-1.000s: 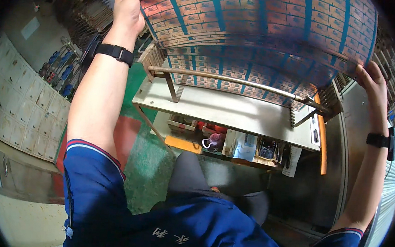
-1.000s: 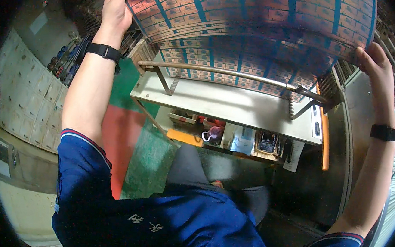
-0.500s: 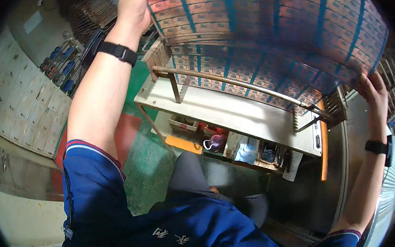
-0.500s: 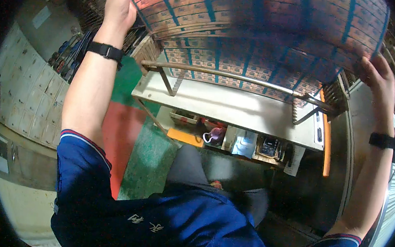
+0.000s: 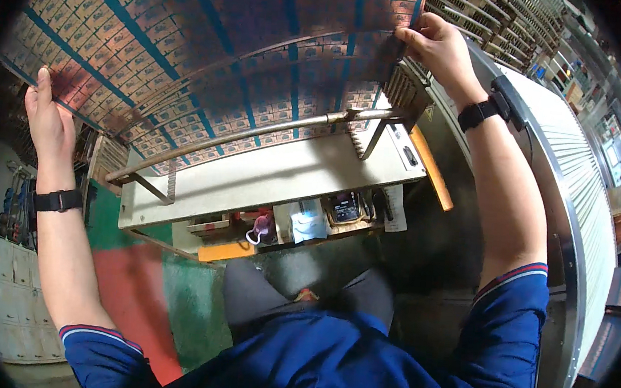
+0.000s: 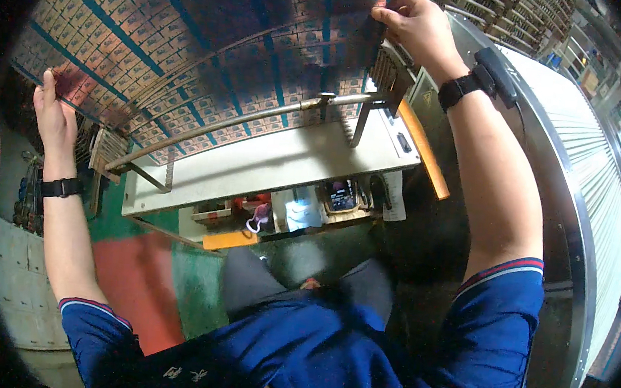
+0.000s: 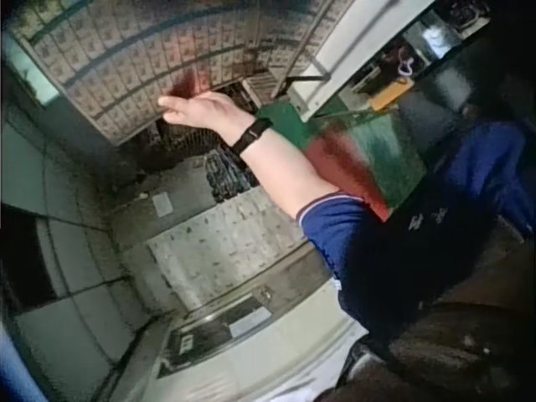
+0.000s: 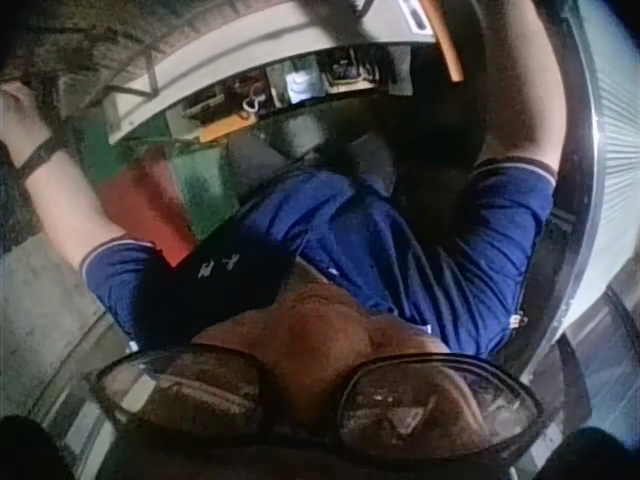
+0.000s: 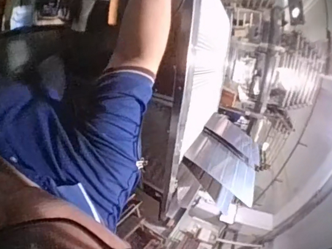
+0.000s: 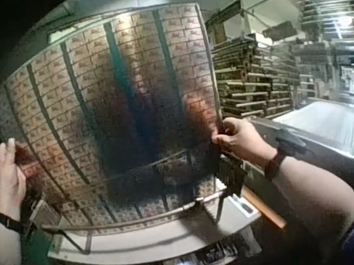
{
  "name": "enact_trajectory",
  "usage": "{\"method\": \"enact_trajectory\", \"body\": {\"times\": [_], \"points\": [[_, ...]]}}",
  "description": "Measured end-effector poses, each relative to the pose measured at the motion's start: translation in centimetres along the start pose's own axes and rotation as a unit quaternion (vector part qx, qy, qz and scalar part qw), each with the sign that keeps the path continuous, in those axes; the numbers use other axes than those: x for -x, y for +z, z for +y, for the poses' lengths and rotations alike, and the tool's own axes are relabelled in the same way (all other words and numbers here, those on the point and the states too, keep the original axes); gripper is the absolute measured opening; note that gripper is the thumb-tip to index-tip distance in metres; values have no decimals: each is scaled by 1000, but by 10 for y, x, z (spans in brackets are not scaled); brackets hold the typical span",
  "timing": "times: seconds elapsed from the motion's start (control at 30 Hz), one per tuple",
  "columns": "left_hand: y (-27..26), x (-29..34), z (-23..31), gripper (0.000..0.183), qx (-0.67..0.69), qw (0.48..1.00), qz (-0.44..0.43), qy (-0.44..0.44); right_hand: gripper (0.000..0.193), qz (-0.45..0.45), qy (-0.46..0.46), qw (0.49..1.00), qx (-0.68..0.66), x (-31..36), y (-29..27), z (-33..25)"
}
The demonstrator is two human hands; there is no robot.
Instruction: Transferring printed sheets from a conveyor to a storage rack.
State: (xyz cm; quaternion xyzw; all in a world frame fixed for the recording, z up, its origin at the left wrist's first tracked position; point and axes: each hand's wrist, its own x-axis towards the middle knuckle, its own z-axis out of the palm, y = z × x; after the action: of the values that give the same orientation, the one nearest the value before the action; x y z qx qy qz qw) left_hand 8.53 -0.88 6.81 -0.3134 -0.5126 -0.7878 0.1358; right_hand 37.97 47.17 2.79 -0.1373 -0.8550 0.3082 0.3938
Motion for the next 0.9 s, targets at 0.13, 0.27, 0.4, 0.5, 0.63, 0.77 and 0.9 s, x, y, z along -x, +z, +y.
{"method": "enact_trajectory", "body": {"times": [0.13,0.27,0.4,0.5,0.63,0.77,0.9], "points": [[-1,0,1,26,-8,1000,-12,-18,25,-30,-11,985,170,7,0,-2],[2,-6,-15,27,-30,999,-32,-24,24,-44,104,993,27,32,-6,-22],[-5,-2,-19,29,-66,996,-30,-48,24,-62,94,992,62,35,-3,-12],[1,-2,-24,29,-85,995,-2,-44,24,35,72,996,37,37,0,-10],[-39,-52,-18,34,-48,995,-58,-60,23,97,-8,995,-16,26,-16,-15],[-43,-65,-2,34,-32,994,-54,-91,21,71,-40,994,-71,30,-45,-52],[-117,-70,36,29,144,956,-170,-191,19,-44,-58,990,-123,40,-45,-95]]}}
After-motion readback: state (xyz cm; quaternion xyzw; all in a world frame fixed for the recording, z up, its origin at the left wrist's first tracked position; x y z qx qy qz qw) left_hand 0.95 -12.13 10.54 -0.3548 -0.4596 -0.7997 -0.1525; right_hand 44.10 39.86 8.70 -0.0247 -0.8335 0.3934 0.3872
